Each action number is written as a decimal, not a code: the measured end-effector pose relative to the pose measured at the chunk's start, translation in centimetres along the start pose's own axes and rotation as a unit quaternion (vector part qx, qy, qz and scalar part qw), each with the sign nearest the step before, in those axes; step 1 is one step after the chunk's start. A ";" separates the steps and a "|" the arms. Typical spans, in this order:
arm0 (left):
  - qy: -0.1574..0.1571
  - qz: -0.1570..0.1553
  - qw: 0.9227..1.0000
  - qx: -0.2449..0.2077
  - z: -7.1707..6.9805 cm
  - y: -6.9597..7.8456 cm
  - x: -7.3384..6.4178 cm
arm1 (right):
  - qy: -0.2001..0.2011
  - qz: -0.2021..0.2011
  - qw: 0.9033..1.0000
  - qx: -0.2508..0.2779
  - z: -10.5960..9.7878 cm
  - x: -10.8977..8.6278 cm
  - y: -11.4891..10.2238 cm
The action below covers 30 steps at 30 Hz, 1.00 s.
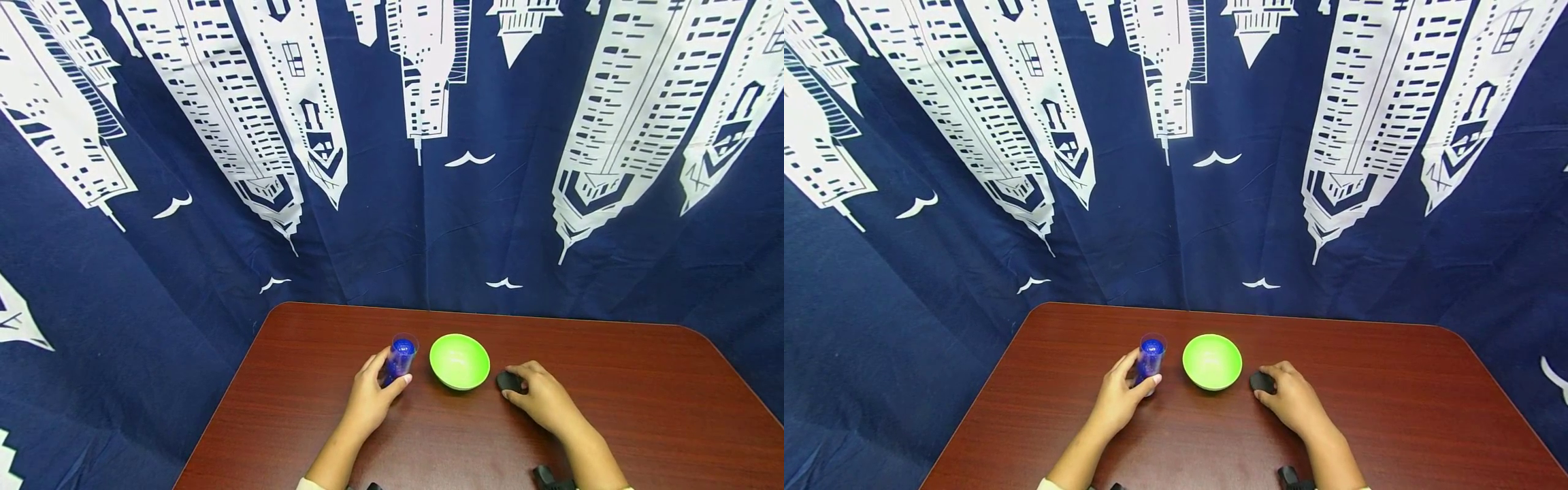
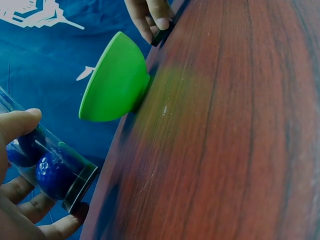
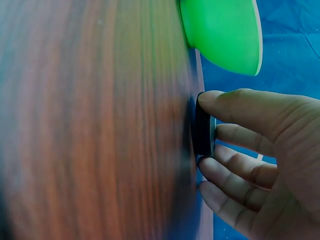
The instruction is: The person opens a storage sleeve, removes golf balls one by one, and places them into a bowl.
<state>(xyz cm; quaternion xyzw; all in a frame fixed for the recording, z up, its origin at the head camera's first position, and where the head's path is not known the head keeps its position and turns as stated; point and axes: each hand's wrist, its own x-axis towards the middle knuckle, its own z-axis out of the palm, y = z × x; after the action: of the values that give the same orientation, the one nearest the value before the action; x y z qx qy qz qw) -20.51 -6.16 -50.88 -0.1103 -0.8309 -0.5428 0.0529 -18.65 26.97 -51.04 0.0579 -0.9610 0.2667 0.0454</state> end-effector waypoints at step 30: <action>0.000 0.010 1.000 0.006 0.2 -0.1 0.0 | 0.051 -0.012 0.999 0.004 -0.4 -0.1 -0.3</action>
<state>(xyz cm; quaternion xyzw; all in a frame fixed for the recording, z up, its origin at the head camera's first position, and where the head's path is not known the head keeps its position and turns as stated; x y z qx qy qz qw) -20.56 -6.04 -51.00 -0.1181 -0.8330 -0.5374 0.0583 -18.47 26.95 -50.55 0.0559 -0.9554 0.2730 0.0977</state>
